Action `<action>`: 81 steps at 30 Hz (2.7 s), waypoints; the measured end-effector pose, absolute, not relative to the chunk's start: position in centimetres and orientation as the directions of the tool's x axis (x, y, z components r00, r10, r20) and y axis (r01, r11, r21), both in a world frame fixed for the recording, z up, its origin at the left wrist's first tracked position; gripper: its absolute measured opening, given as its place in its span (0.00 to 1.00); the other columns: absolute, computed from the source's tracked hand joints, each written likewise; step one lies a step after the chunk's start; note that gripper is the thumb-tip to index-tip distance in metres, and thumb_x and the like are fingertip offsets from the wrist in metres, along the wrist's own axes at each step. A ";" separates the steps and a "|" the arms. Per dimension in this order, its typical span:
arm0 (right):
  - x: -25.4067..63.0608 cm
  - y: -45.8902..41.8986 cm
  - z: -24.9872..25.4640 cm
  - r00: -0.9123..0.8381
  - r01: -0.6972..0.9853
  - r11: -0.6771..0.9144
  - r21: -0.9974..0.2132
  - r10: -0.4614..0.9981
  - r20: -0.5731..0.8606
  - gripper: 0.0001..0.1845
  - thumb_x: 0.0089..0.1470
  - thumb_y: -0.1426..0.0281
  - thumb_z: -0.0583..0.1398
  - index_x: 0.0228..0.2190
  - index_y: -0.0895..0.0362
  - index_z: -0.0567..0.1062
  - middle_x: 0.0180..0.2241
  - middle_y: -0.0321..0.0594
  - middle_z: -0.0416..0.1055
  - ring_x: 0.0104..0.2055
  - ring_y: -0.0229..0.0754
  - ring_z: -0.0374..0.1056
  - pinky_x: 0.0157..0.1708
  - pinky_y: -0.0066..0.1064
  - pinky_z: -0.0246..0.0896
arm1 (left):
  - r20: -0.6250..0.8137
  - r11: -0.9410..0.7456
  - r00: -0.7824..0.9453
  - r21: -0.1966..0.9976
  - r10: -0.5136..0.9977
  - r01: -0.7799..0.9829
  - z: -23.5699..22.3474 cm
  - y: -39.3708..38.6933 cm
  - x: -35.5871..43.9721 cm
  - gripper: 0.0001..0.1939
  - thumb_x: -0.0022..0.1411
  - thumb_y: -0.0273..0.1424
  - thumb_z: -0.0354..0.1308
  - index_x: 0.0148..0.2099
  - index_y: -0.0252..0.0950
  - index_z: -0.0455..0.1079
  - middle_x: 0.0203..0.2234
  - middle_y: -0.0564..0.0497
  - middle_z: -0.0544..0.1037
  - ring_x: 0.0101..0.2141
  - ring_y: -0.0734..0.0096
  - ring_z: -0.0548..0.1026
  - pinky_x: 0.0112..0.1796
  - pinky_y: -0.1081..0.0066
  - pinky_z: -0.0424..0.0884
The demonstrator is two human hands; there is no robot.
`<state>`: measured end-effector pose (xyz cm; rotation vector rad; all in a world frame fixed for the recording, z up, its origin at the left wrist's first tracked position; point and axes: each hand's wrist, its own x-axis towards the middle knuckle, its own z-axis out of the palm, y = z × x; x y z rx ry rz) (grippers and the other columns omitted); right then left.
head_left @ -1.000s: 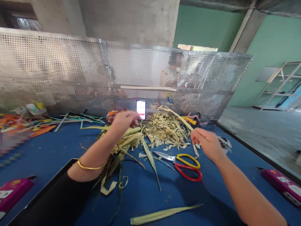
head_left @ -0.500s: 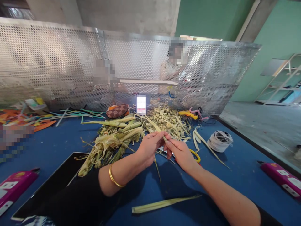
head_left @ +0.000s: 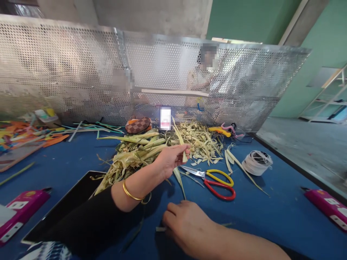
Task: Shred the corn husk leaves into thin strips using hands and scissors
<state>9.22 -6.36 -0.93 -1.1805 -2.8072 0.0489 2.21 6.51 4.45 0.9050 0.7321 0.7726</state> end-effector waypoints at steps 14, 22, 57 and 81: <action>19.4 -3.2 5.9 0.369 0.478 0.482 -0.734 0.648 0.666 0.06 0.55 0.69 0.59 0.36 0.55 0.68 0.30 0.38 0.75 0.27 0.40 0.74 0.28 0.33 0.72 | -0.276 0.419 0.500 0.886 0.821 -0.200 4.8 5.5 2.4 0.06 0.58 0.29 0.58 0.33 0.31 0.73 0.22 0.54 0.73 0.22 0.80 0.70 0.26 0.78 0.65; 19.6 -2.8 4.4 0.133 0.838 0.463 -0.290 0.342 0.930 0.04 0.54 0.74 0.59 0.33 0.53 0.71 0.34 0.41 0.73 0.37 0.44 0.71 0.36 0.39 0.69 | -0.201 0.376 0.491 0.880 0.848 -0.290 5.1 4.1 2.5 0.07 0.57 0.30 0.58 0.34 0.31 0.74 0.28 0.47 0.78 0.26 0.75 0.74 0.31 0.74 0.69; 18.1 -2.6 3.1 -0.380 0.866 0.445 0.228 0.289 0.879 0.21 0.53 0.79 0.57 0.49 0.57 0.70 0.44 0.46 0.74 0.46 0.46 0.70 0.47 0.42 0.60 | -0.165 0.393 0.465 0.801 0.870 -0.451 5.7 3.2 3.0 0.06 0.60 0.24 0.56 0.31 0.28 0.73 0.23 0.47 0.78 0.25 0.75 0.75 0.34 0.74 0.71; 17.6 -2.4 2.4 -0.312 0.903 0.423 0.076 0.524 0.793 0.13 0.57 0.64 0.59 0.23 0.56 0.70 0.22 0.36 0.70 0.27 0.38 0.62 0.43 0.37 0.53 | -0.145 0.390 0.510 0.822 0.848 -0.415 5.6 2.6 3.0 0.07 0.60 0.25 0.55 0.35 0.28 0.73 0.25 0.46 0.78 0.27 0.73 0.75 0.29 0.74 0.70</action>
